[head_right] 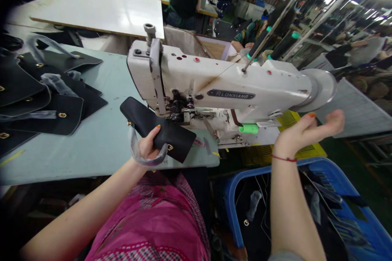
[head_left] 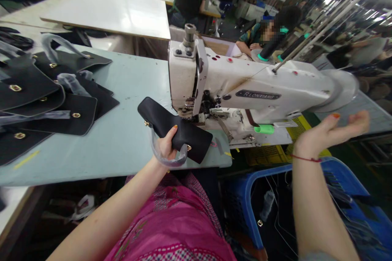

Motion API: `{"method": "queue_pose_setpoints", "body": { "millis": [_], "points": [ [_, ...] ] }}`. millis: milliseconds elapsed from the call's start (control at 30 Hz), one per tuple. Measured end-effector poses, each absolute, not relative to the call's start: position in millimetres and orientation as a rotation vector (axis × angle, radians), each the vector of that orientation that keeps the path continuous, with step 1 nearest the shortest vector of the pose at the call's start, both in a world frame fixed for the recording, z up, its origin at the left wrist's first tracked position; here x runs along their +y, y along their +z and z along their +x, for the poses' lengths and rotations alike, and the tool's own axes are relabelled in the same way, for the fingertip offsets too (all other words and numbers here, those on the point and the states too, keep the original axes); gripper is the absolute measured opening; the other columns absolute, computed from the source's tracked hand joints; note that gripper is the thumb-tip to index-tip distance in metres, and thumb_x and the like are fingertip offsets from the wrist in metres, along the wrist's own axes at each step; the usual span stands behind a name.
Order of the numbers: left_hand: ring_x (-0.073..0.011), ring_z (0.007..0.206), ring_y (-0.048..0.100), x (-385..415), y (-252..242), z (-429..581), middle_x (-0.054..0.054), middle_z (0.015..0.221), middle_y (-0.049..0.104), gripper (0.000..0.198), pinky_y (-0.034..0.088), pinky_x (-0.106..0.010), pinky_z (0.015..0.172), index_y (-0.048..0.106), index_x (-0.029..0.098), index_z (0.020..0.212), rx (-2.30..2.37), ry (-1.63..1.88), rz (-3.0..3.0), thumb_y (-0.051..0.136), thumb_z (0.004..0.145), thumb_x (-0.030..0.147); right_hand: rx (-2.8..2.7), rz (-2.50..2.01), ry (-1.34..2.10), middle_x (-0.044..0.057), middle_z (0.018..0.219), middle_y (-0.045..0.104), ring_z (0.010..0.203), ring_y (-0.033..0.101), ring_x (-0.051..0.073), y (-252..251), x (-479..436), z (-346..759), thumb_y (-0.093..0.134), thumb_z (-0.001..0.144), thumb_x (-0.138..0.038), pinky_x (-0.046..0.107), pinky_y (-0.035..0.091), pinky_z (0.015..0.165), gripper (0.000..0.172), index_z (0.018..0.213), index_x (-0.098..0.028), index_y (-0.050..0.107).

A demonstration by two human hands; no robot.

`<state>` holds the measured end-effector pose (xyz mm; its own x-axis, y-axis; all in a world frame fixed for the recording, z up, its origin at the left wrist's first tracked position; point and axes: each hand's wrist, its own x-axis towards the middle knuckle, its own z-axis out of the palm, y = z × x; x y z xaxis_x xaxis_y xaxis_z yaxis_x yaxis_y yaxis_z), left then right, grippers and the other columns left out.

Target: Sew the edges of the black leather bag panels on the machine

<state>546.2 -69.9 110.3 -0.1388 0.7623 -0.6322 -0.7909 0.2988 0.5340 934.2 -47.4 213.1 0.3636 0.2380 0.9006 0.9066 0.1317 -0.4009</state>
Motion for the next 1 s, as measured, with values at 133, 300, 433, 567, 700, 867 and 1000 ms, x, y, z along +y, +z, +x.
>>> {"method": "queue_pose_setpoints", "body": {
  "millis": [133, 300, 433, 567, 700, 867, 1000],
  "points": [
    [-0.025, 0.079, 0.074, -70, 115, 546, -0.009, 0.09, 0.074, 0.016, 0.063, -0.039, 0.075, 0.071, 0.017, 0.093, 1.048, 1.37, -0.029, 0.069, 0.078, 0.013, -1.841, -1.41, 0.151, 0.009, 0.105, 0.069, 0.1, 0.064, 0.023, 180, -87, 802, 0.042, 0.101, -0.037, 0.041, 0.048, 0.09, 0.031, 0.107, -0.02, 0.066],
    [-0.0246, 0.08, 0.073, -68, 111, 546, -0.009, 0.088, 0.074, 0.016, 0.063, -0.039, 0.076, 0.07, 0.016, 0.093, 1.064, 1.399, -0.013, 0.07, 0.077, 0.013, -2.069, -1.581, 0.643, 0.01, 0.1, 0.072, 0.094, 0.065, 0.021, 142, -61, 717, 0.043, 0.101, -0.037, 0.029, 0.045, 0.079, 0.033, 0.098, -0.019, 0.07],
    [-0.0313, 0.095, 0.072, -68, 110, 545, -0.013, 0.095, 0.074, 0.016, 0.063, -0.039, 0.08, 0.072, 0.014, 0.091, 1.063, 1.364, 0.012, 0.071, 0.076, 0.015, -2.237, -1.657, 0.79, 0.006, 0.071, 0.065, 0.067, 0.058, 0.016, 145, -25, 701, 0.045, 0.1, -0.04, 0.026, 0.03, 0.059, 0.043, 0.07, -0.017, 0.065],
    [-0.0337, 0.103, 0.07, -67, 113, 545, -0.013, 0.102, 0.073, 0.019, 0.062, -0.042, 0.083, 0.071, 0.016, 0.095, 1.08, 1.337, 0.011, 0.072, 0.076, 0.018, -2.222, -1.582, 0.874, 0.0, 0.058, 0.052, 0.055, 0.045, 0.01, 144, -14, 696, 0.05, 0.097, -0.037, 0.026, 0.022, 0.055, 0.044, 0.059, -0.016, 0.055],
    [-0.0351, 0.107, 0.068, -66, 116, 545, -0.013, 0.106, 0.073, 0.024, 0.061, -0.044, 0.087, 0.071, 0.017, 0.098, 1.111, 1.349, 0.003, 0.073, 0.074, 0.017, -2.166, -1.494, 0.846, -0.002, 0.055, 0.045, 0.054, 0.039, 0.009, 139, -17, 696, 0.052, 0.096, -0.037, 0.027, 0.019, 0.055, 0.046, 0.055, -0.016, 0.051],
    [-0.0361, 0.109, 0.068, -64, 120, 544, -0.013, 0.107, 0.074, 0.021, 0.06, -0.046, 0.089, 0.071, 0.017, 0.096, 1.158, 1.33, 0.006, 0.072, 0.074, 0.017, -2.115, -1.507, 0.873, -0.002, 0.054, 0.042, 0.054, 0.038, 0.01, 137, -20, 695, 0.051, 0.095, -0.039, 0.027, 0.019, 0.054, 0.046, 0.055, -0.017, 0.048],
    [-0.0368, 0.105, 0.069, -60, 120, 538, -0.013, 0.105, 0.074, 0.021, 0.058, -0.05, 0.089, 0.072, 0.016, 0.096, 1.184, 1.312, 0.068, 0.072, 0.075, 0.017, -2.049, -1.498, 0.921, -0.001, 0.056, 0.042, 0.056, 0.039, 0.011, 134, -21, 692, 0.05, 0.095, -0.039, 0.027, 0.019, 0.055, 0.045, 0.056, -0.017, 0.046]
  ]
}}
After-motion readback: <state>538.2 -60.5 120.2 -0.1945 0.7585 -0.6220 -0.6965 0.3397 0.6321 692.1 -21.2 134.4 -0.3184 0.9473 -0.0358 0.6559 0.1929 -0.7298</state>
